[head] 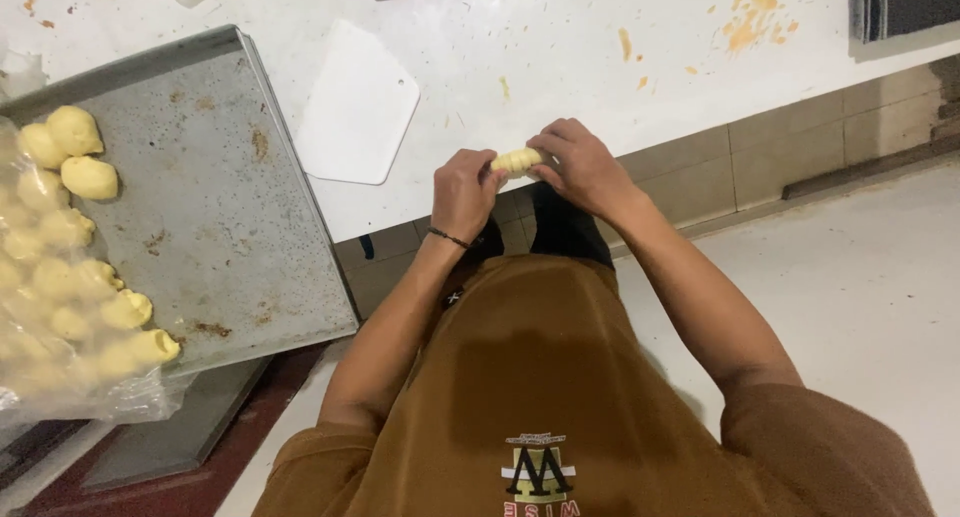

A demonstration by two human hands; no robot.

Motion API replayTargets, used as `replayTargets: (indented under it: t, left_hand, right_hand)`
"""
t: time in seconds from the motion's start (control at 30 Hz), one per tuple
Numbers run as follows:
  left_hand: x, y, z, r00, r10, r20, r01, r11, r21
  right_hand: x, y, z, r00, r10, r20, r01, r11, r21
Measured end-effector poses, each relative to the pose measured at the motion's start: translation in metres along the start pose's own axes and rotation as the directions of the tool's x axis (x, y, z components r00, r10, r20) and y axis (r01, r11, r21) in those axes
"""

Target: Rolling out dough balls, piping filling, and shaping them into rolls before placing them on a baking tray.

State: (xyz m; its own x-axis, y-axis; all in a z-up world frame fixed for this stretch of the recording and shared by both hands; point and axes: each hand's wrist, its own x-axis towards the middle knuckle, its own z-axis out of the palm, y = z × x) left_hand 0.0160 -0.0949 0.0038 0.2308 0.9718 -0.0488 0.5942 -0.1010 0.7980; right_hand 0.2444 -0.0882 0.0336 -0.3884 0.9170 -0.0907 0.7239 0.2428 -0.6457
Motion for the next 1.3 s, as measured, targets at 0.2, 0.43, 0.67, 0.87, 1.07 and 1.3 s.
replayTargets:
  t: [0.2,0.43,0.67,0.87,1.07,1.3]
  left_hand:
    - [-0.010,0.014,-0.012,0.999,-0.037,0.014,0.037,0.998,-0.054]
    - [0.014,0.021,-0.005,0.944,0.261,0.200,-0.308,0.916,0.256]
    - [0.086,0.183,0.038,0.957,-0.037,0.288,-0.026,0.977,0.210]
    - [0.240,0.357,0.281,0.915,-0.081,0.394,0.118,0.991,-0.069]
    - [0.387,0.458,0.522,0.926,0.221,0.306,-0.205,0.975,-0.085]
    - [0.477,0.531,0.641,0.947,0.200,0.251,-0.181,0.979,-0.099]
  right_hand:
    - [-0.003,0.012,0.025,0.999,-0.018,-0.047,0.017,0.999,-0.033]
    - [0.013,0.067,0.072,0.992,-0.119,0.031,0.113,0.979,0.168]
    - [0.001,0.127,-0.138,0.974,-0.201,0.103,0.124,0.857,0.500]
    - [-0.091,0.349,-0.348,0.967,0.249,0.054,-0.184,0.537,0.823]
    - [-0.143,0.572,-0.493,0.868,0.468,-0.165,-0.154,0.571,0.806]
    - [-0.150,0.670,-0.582,0.774,0.560,-0.294,-0.135,0.601,0.788]
